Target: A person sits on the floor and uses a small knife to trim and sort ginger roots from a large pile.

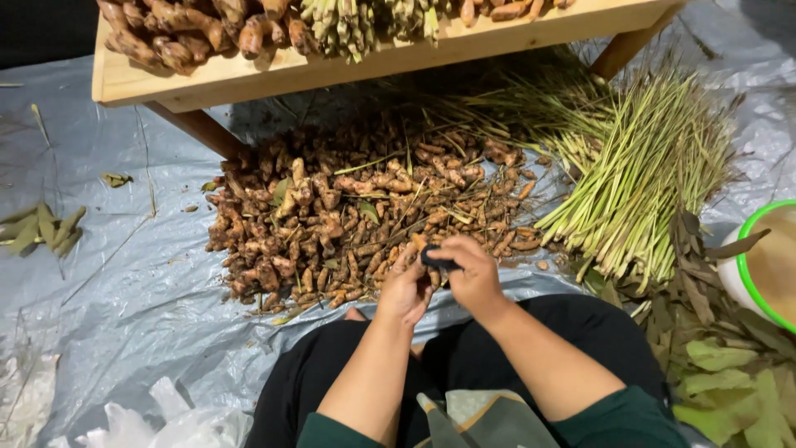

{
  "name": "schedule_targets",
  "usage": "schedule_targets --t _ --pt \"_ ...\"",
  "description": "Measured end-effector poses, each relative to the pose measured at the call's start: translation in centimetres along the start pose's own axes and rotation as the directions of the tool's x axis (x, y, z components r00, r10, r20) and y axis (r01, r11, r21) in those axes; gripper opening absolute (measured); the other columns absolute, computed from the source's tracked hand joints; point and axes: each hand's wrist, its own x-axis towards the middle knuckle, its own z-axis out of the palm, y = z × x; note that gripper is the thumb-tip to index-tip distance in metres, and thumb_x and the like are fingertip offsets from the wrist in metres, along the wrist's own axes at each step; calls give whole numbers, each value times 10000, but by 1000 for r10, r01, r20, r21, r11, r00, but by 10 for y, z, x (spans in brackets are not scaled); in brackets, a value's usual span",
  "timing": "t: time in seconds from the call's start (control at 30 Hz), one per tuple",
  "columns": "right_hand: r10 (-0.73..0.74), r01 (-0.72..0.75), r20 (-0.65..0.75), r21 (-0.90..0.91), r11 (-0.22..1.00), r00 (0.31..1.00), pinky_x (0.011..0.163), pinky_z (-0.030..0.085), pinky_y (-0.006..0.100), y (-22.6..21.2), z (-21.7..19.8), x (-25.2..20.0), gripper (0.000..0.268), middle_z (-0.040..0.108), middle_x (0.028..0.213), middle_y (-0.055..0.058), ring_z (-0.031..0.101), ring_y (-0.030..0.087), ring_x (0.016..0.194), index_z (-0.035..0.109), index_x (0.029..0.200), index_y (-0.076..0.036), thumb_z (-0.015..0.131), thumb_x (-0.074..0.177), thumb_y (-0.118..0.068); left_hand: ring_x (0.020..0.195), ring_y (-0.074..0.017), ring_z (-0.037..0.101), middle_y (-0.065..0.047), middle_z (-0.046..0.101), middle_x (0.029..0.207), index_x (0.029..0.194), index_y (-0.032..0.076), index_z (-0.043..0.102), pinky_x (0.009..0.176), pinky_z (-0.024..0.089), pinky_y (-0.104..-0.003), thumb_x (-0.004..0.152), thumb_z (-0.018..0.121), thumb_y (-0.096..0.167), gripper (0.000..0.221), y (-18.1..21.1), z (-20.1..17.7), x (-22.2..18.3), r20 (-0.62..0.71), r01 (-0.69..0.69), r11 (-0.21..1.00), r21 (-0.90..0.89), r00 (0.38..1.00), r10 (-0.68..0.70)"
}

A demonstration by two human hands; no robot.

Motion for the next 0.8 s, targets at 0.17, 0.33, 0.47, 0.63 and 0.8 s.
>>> schedule_targets --t 0.17,0.33,0.47,0.63,0.8 --pt "-9 18 -36 249 968 999 382 575 287 -4 -6 21 490 619 979 145 673 228 488 808 987 -15 460 791 269 466 -255 582 -160 630 682 1232 148 696 411 419 -285 965 622 -6 318 -17 11 3 144 -33 997 75 989 22" --pt "-35 34 71 11 999 997 887 587 437 -10 2 -11 563 711 1016 94 731 330 942 864 1000 -179 518 681 129 613 -240 653 -170 718 870 1334 29 636 617 561 -339 981 640 36 353 5 -1 5 8 -39 999 -16 999 39" --pt "-188 179 -86 -103 978 978 881 585 377 -32 -1 15 539 690 973 74 717 299 916 850 977 -161 508 740 182 418 -208 508 -135 606 685 1195 106 685 467 450 -309 970 557 -54 304 -17 9 -7 112 -69 997 -41 991 73" --pt "-208 206 -10 -93 974 978 985 548 447 7 10 -12 591 667 1009 75 689 311 989 833 1007 -161 477 670 169 577 -210 679 -164 715 802 1168 81 697 516 511 -261 965 618 -20 239 -9 1 10 15 -134 988 -74 991 136" --pt "-302 301 21 -182 936 953 992 536 422 9 7 2 595 653 1018 107 673 319 978 820 1014 -117 472 632 179 719 -267 723 -178 749 933 1277 25 668 602 591 -318 947 686 31 331 4 31 -2 -152 -106 994 29 982 109"
